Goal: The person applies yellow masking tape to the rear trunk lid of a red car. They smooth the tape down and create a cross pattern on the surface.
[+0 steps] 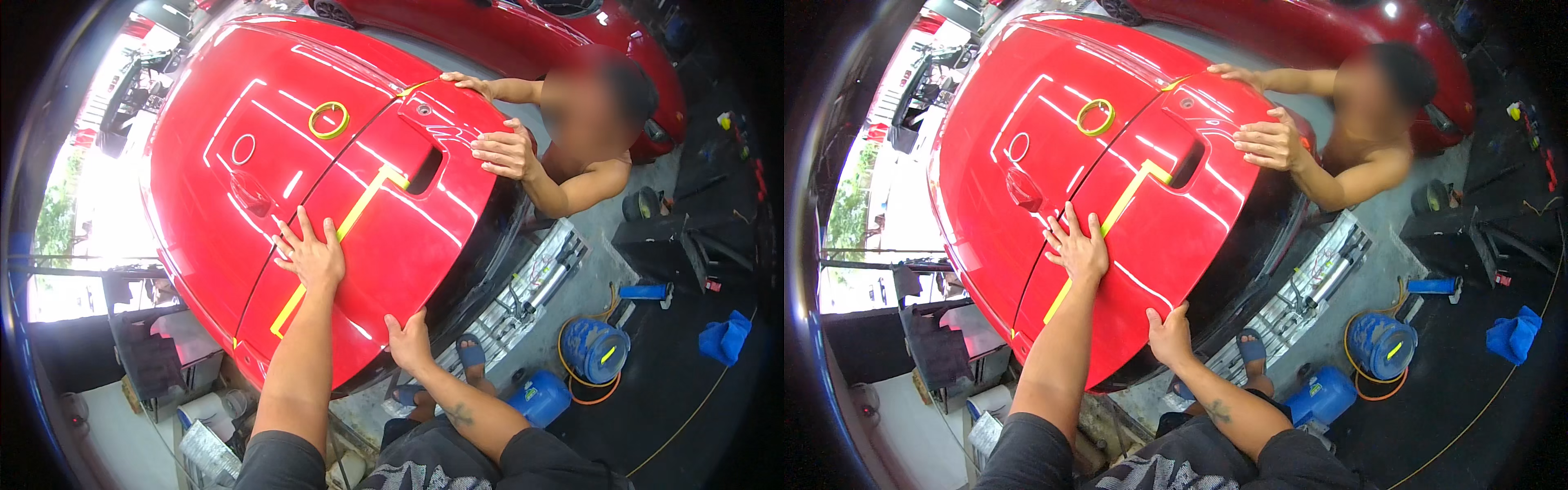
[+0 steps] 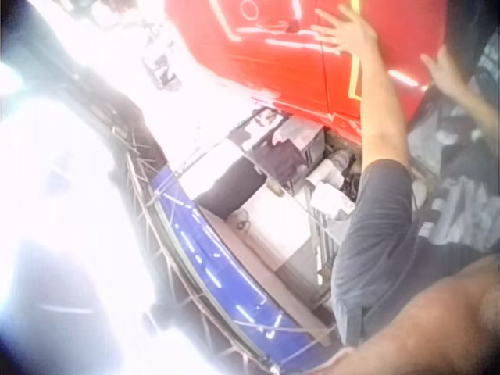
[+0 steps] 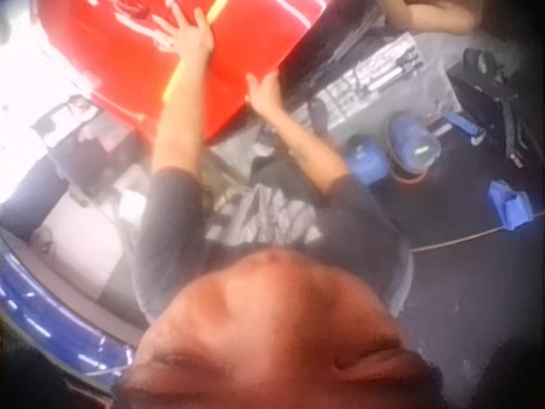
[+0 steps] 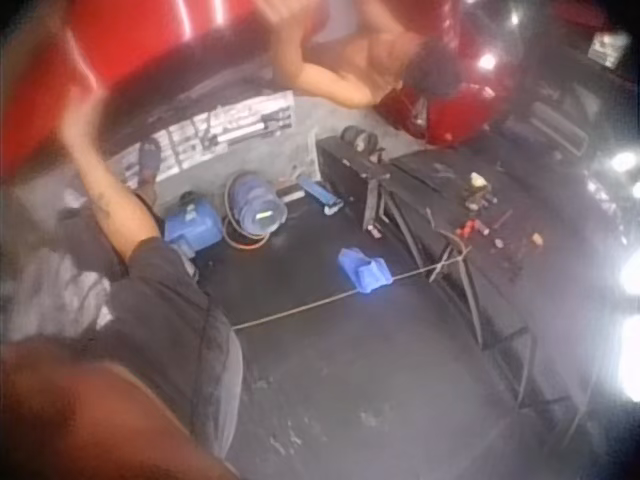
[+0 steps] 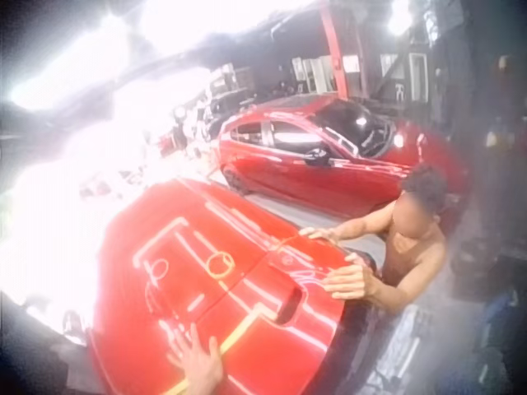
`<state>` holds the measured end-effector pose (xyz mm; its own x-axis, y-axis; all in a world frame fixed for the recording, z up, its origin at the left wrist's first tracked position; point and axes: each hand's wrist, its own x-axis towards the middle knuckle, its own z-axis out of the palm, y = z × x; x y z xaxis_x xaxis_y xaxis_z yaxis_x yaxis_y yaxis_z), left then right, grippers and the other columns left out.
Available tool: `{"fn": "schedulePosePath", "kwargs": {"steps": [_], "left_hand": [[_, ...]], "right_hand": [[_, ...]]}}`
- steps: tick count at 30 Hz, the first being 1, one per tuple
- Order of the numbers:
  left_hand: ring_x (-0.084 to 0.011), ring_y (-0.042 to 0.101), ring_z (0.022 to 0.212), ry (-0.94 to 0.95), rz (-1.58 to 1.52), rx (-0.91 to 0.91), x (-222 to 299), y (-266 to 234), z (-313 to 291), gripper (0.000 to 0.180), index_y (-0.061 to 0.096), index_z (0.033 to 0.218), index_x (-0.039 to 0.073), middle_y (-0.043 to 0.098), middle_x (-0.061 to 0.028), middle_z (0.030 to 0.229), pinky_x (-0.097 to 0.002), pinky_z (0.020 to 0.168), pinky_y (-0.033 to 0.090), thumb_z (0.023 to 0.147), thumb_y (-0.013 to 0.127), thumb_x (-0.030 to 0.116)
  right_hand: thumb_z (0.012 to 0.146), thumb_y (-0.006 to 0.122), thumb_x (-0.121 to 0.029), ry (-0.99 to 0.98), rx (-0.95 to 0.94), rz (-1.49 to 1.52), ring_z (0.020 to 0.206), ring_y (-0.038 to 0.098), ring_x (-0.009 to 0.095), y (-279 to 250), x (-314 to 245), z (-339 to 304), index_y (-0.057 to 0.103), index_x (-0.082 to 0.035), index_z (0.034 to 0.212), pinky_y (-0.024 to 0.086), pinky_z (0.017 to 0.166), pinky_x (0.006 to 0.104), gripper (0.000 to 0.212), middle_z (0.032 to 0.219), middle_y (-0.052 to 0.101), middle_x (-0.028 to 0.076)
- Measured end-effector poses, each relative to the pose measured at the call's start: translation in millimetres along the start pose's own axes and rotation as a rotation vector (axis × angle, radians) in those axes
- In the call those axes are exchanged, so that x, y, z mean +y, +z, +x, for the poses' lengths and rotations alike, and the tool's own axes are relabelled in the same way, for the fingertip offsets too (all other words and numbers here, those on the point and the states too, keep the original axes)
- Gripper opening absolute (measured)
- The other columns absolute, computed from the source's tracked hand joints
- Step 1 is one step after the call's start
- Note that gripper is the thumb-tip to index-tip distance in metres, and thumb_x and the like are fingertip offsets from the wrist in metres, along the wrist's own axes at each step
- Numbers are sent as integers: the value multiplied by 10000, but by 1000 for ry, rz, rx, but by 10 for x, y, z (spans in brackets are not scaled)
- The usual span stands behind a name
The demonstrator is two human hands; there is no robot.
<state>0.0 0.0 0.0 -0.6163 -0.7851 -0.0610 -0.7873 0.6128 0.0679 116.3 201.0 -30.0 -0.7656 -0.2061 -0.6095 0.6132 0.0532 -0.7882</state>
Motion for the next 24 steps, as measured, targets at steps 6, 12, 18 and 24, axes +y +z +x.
{"fn": "schedulePosePath", "kwargs": {"steps": [6,12,18,24], "left_hand": [[-441,113,1627,2,45,65,-111,-118,15,756,231,1705,317,175,-195,1764,-724,1241,114,1058,382,677],[-415,422,1448,305,-445,598,-410,9,-1,498,628,1419,128,539,-201,1501,-646,1196,225,966,694,326],[-419,588,1293,377,-871,447,-1029,-331,-2132,164,777,1035,59,696,-180,1211,-538,1101,451,897,766,146],[-343,618,1260,240,-882,365,-2194,-124,-3054,265,790,1091,73,721,-97,1164,-494,1075,476,844,821,163]], "right_hand": [[986,748,-318,-38,-69,114,1007,720,366,54,-48,-24,377,28,1425,565,870,450,670,1221,685,278],[1036,703,-400,38,-231,78,1137,615,201,-261,237,-372,201,-56,1644,533,903,369,860,1413,586,160],[1078,627,-408,309,-122,-353,1130,661,274,-1306,1247,-1012,226,-115,1654,545,845,399,761,1449,543,195],[1082,604,-449,277,-102,-415,1114,691,303,-1292,1334,-1101,315,-113,1609,566,817,417,688,1384,582,193]]}}
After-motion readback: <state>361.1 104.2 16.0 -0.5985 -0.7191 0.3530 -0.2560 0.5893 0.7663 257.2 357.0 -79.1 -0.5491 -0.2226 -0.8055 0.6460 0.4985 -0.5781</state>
